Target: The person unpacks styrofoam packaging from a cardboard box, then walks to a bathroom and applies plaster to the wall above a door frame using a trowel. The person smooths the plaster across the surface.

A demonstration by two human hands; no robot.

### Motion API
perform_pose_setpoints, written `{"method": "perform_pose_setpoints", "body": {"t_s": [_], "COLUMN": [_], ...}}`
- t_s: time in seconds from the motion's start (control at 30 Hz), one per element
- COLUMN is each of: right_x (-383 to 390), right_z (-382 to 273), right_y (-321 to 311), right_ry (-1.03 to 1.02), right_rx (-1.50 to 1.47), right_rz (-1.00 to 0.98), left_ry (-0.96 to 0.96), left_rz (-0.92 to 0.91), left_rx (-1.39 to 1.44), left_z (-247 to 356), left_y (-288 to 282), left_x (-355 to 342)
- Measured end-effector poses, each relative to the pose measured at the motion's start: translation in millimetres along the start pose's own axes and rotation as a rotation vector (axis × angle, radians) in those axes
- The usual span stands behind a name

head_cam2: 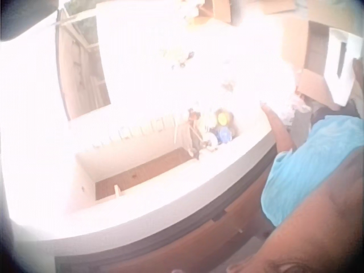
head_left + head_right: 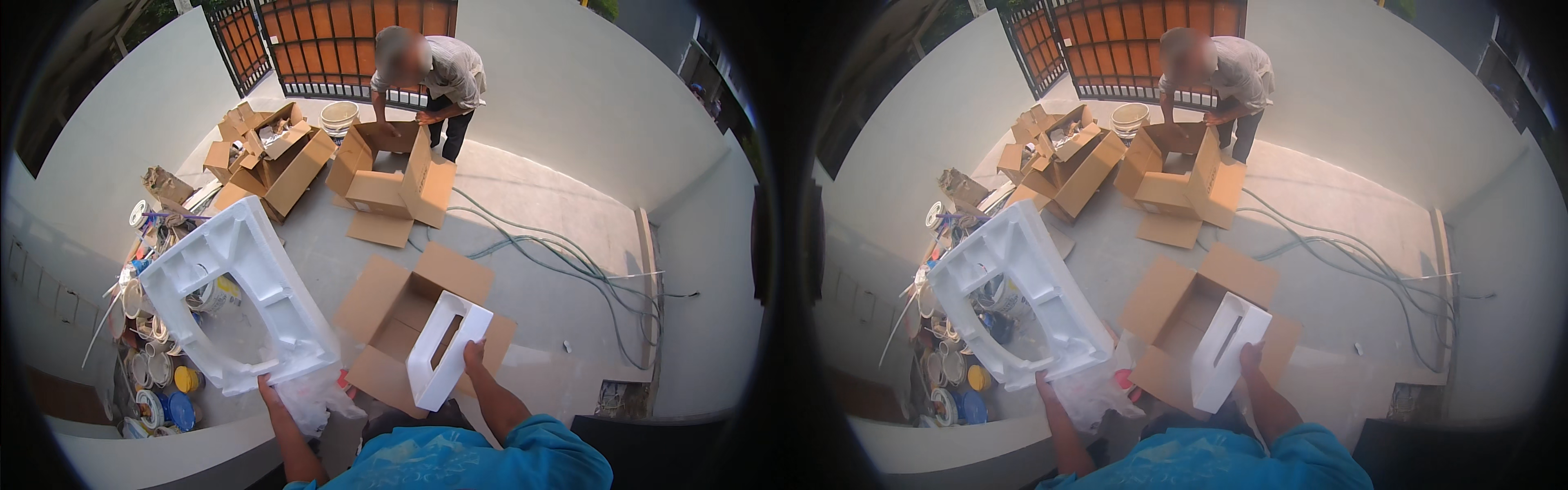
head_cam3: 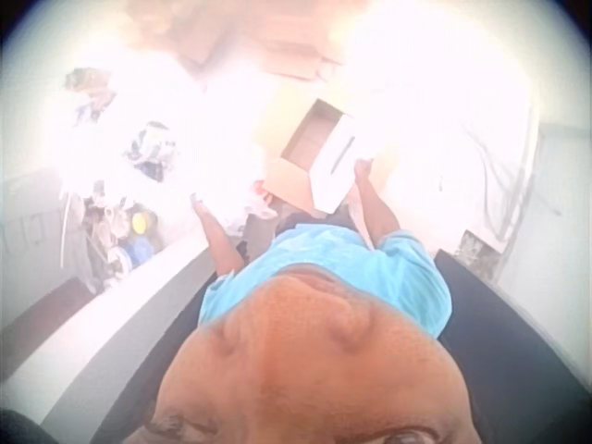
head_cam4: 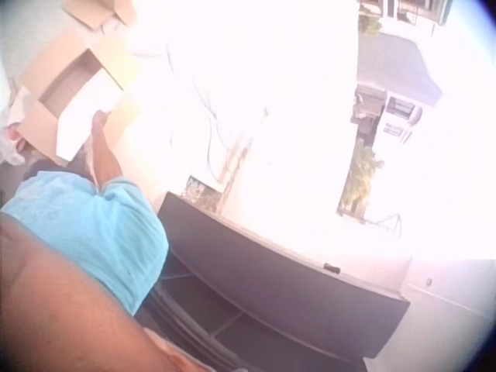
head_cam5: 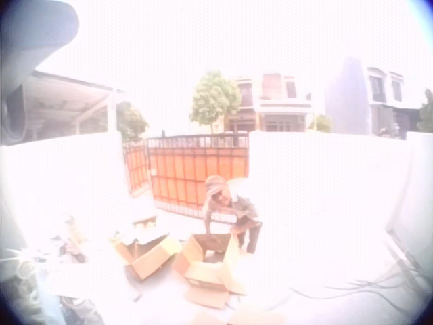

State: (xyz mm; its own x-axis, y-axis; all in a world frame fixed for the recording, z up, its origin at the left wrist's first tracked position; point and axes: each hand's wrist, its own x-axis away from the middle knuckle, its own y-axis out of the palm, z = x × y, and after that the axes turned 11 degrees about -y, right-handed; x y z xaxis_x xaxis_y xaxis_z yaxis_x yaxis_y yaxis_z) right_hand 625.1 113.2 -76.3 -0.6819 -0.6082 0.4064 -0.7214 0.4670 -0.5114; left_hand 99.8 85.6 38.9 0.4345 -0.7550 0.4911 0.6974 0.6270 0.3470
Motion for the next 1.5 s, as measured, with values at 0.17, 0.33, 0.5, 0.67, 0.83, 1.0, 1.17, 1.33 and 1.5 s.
{"method": "perform_pose_setpoints", "body": {"t_s": [0.17,0.33,0.5,0.67,0.83,1.0,1.17,1.33,1.5], "right_x": [-8,-31,-52,-52,-41,-33,-29,-38,-52], "right_z": [13,24,18,-4,-22,-25,-19,0,16], "right_y": [-6,-14,-35,-56,-60,-52,-36,-8,13], "right_ry": [-0.016,-0.06,-0.127,-0.178,-0.179,-0.173,-0.219,-0.154,-0.223], "right_rx": [-0.072,-0.252,-0.381,-0.447,-0.474,-0.552,-0.558,-0.239,-0.185], "right_rz": [0.033,0.052,0.106,0.069,0.082,0.043,0.0,-0.031,0.105], "left_ry": [-0.017,-0.056,-0.057,-0.091,-0.116,-0.129,-0.136,-0.142,-0.141], "left_rz": [0.039,0.065,0.088,0.059,0.056,0.062,0.082,0.085,0.094], "left_rx": [-0.004,0.056,0.104,0.094,0.117,0.122,0.122,0.14,0.153], "left_z": [-2,9,17,15,13,13,13,14,15], "left_y": [2,21,38,41,38,37,39,41,45], "left_x": [5,21,35,35,33,35,39,44,49]}}
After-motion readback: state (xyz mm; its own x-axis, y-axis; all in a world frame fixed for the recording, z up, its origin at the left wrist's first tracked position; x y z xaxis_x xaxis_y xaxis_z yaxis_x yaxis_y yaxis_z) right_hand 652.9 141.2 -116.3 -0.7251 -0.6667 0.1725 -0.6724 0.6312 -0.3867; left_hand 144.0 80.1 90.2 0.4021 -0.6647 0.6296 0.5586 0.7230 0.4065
